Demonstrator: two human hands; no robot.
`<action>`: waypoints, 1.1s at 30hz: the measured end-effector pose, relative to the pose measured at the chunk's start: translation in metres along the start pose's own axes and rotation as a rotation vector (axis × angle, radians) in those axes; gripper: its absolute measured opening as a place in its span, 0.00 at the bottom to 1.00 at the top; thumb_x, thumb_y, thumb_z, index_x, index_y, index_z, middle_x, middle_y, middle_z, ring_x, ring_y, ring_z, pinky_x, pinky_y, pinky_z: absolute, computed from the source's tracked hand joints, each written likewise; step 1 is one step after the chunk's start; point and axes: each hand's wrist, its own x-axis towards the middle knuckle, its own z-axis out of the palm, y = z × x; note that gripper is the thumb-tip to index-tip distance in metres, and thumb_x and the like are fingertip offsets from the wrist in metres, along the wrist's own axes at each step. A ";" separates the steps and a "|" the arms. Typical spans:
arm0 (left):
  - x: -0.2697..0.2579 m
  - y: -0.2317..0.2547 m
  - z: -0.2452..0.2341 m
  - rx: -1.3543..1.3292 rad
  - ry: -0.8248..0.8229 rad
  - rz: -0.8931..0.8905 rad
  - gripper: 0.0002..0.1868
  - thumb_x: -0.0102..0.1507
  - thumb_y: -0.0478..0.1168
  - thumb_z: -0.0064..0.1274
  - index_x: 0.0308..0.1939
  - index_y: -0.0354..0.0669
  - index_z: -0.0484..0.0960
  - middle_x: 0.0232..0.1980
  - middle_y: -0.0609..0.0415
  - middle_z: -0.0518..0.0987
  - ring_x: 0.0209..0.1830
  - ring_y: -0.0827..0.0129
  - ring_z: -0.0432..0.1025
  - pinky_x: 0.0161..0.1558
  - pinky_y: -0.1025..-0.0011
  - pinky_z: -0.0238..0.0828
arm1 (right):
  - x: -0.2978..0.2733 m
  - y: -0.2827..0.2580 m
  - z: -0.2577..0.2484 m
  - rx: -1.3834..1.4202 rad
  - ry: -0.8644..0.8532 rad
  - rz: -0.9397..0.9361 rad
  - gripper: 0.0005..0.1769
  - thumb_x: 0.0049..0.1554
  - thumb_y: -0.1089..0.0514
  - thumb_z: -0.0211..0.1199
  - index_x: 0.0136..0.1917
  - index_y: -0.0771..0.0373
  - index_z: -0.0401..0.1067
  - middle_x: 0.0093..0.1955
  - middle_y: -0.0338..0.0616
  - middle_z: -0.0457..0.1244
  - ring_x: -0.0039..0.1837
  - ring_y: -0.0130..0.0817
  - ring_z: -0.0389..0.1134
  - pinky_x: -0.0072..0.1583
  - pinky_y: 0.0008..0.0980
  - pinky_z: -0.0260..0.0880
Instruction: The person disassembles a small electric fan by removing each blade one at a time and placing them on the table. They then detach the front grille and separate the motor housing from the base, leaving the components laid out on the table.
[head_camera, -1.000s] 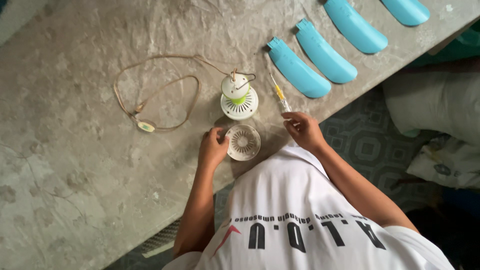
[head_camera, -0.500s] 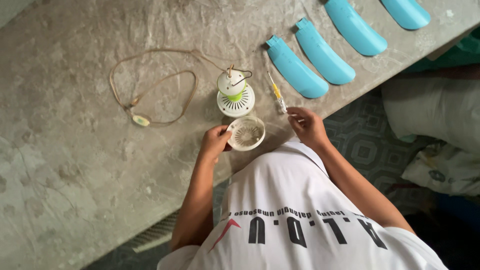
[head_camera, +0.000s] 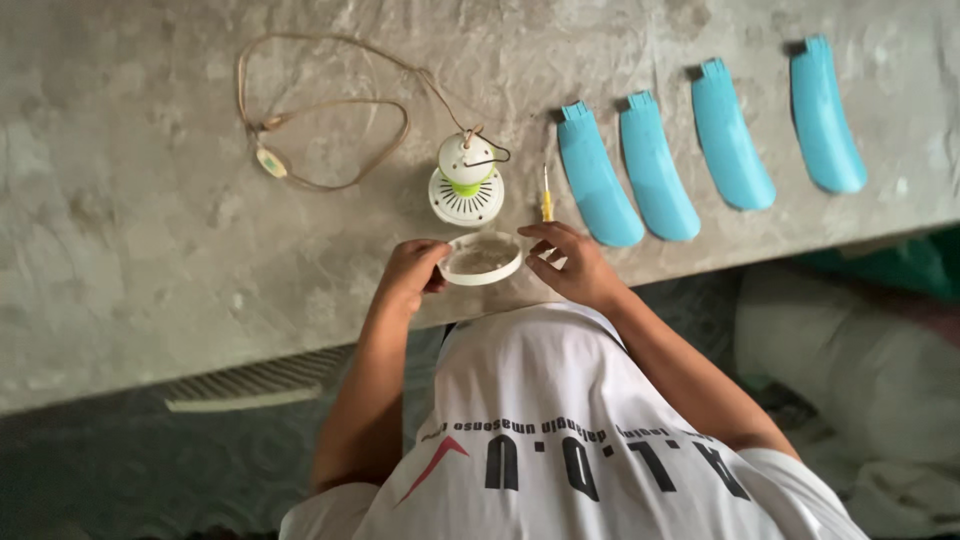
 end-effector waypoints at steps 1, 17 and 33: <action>0.000 -0.003 0.001 0.022 0.039 0.021 0.13 0.62 0.42 0.57 0.41 0.33 0.84 0.23 0.51 0.78 0.16 0.71 0.71 0.20 0.71 0.69 | 0.000 0.003 -0.005 -0.006 0.008 0.016 0.23 0.57 0.65 0.64 0.66 0.64 0.71 0.62 0.49 0.66 0.55 0.34 0.74 0.52 0.31 0.76; -0.008 -0.022 0.031 0.822 0.635 0.734 0.39 0.55 0.50 0.69 0.66 0.38 0.74 0.60 0.34 0.73 0.58 0.39 0.69 0.55 0.48 0.70 | 0.005 0.042 -0.040 -0.038 0.079 0.039 0.17 0.60 0.65 0.64 0.63 0.64 0.75 0.55 0.48 0.70 0.52 0.34 0.75 0.51 0.30 0.77; 0.084 0.049 0.035 0.031 0.003 0.492 0.16 0.60 0.38 0.65 0.50 0.42 0.84 0.46 0.56 0.84 0.43 0.74 0.78 0.45 0.71 0.77 | -0.004 0.031 -0.008 0.072 0.222 0.176 0.19 0.60 0.66 0.60 0.65 0.65 0.73 0.58 0.49 0.68 0.56 0.36 0.73 0.54 0.34 0.77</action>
